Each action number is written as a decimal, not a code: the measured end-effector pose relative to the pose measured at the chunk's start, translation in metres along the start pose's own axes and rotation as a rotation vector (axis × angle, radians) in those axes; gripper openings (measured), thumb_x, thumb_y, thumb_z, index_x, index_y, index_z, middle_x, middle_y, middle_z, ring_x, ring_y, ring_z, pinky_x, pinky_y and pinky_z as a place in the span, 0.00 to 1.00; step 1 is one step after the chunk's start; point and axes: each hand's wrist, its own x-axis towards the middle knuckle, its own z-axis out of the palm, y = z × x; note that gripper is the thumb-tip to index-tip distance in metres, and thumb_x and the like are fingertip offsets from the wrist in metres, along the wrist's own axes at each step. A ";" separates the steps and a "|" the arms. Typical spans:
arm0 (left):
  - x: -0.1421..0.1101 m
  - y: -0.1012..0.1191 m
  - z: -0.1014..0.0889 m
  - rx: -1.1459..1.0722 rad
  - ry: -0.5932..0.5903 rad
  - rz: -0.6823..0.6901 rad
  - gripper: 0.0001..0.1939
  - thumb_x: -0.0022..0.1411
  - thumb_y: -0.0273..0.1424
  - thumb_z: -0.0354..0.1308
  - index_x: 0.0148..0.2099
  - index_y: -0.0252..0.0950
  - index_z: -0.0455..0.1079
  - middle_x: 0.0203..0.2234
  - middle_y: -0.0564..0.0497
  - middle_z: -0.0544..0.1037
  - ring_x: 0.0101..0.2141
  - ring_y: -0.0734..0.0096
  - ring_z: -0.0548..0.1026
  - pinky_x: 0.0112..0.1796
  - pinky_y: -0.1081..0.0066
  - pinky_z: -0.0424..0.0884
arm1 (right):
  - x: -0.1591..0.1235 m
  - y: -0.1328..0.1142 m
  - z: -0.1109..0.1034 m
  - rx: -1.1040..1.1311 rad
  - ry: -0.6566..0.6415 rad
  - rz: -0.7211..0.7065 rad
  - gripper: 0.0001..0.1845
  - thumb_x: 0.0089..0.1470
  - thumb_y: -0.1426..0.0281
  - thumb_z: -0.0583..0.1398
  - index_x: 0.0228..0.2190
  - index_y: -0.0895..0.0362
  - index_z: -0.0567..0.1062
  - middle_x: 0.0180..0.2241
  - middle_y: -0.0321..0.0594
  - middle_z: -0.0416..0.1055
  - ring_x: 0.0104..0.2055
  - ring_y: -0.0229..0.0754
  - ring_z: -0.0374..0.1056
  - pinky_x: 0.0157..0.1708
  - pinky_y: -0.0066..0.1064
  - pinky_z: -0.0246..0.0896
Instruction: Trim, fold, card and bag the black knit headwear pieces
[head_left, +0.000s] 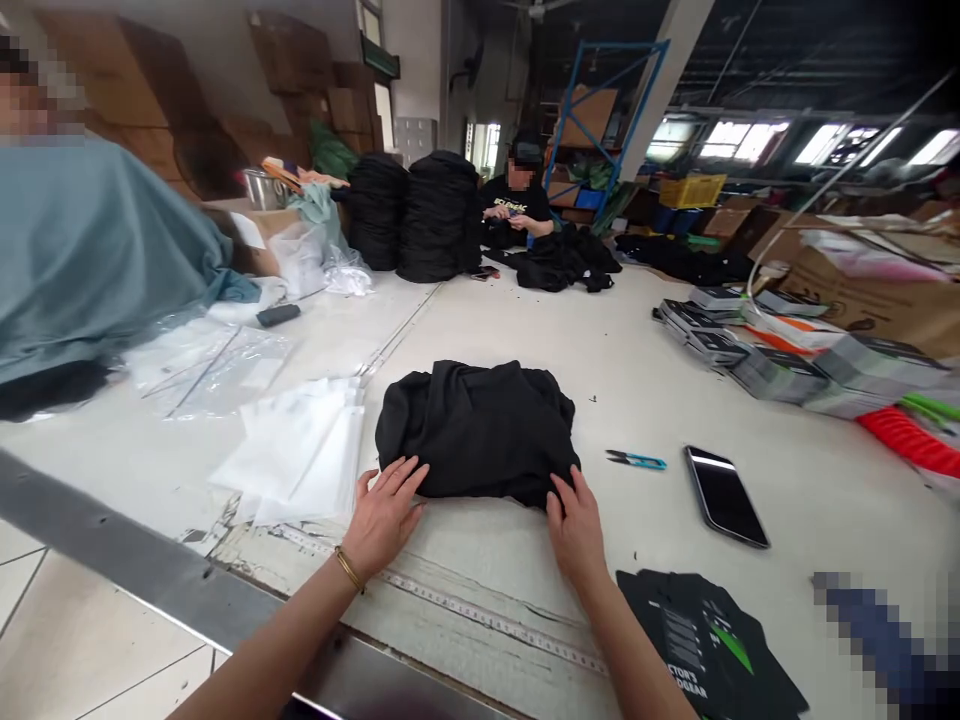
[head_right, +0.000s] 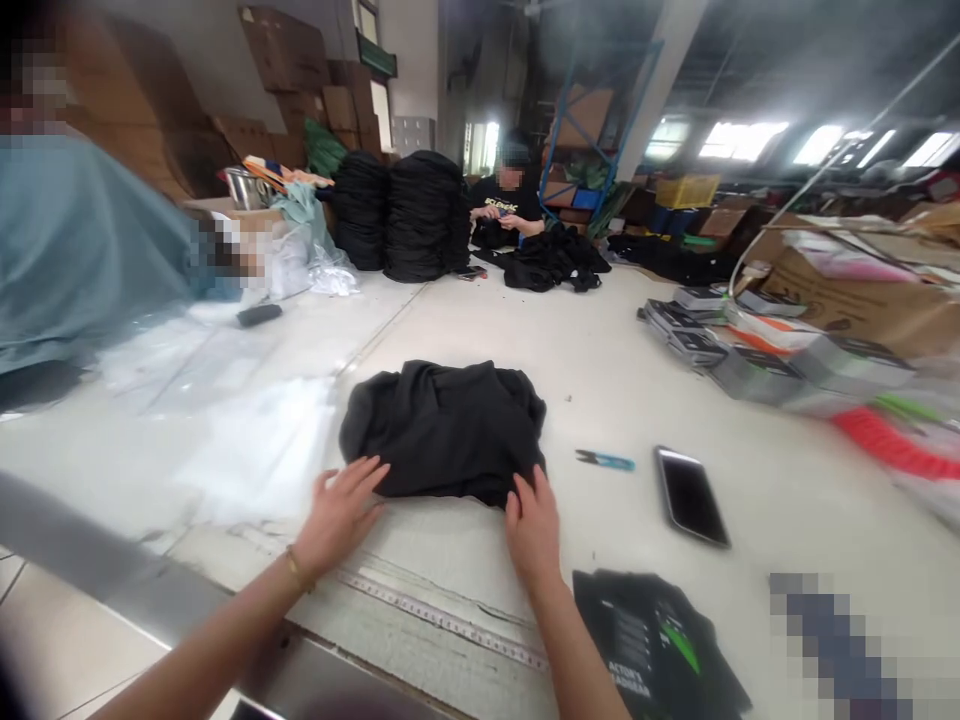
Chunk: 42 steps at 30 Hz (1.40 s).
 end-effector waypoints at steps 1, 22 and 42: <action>0.000 -0.006 -0.001 -0.007 0.044 -0.055 0.23 0.62 0.38 0.50 0.59 0.44 0.60 0.58 0.44 0.64 0.57 0.55 0.61 0.53 0.52 0.55 | -0.001 0.003 0.004 -0.017 -0.009 -0.009 0.20 0.58 0.65 0.49 0.46 0.61 0.71 0.56 0.56 0.58 0.57 0.54 0.57 0.52 0.50 0.57; 0.064 -0.061 0.002 -1.011 0.412 -0.794 0.17 0.48 0.43 0.58 0.35 0.36 0.66 0.25 0.54 0.72 0.24 0.73 0.70 0.25 0.72 0.66 | -0.006 0.010 0.011 -0.033 0.030 -0.044 0.22 0.59 0.62 0.48 0.45 0.62 0.72 0.54 0.56 0.61 0.54 0.55 0.60 0.51 0.49 0.59; 0.060 -0.073 0.005 -1.376 0.464 -0.814 0.25 0.42 0.39 0.65 0.41 0.35 0.63 0.19 0.57 0.71 0.21 0.76 0.70 0.28 0.70 0.71 | -0.006 0.014 0.013 -0.035 0.013 -0.028 0.22 0.59 0.61 0.48 0.45 0.61 0.72 0.54 0.55 0.61 0.54 0.55 0.60 0.49 0.49 0.60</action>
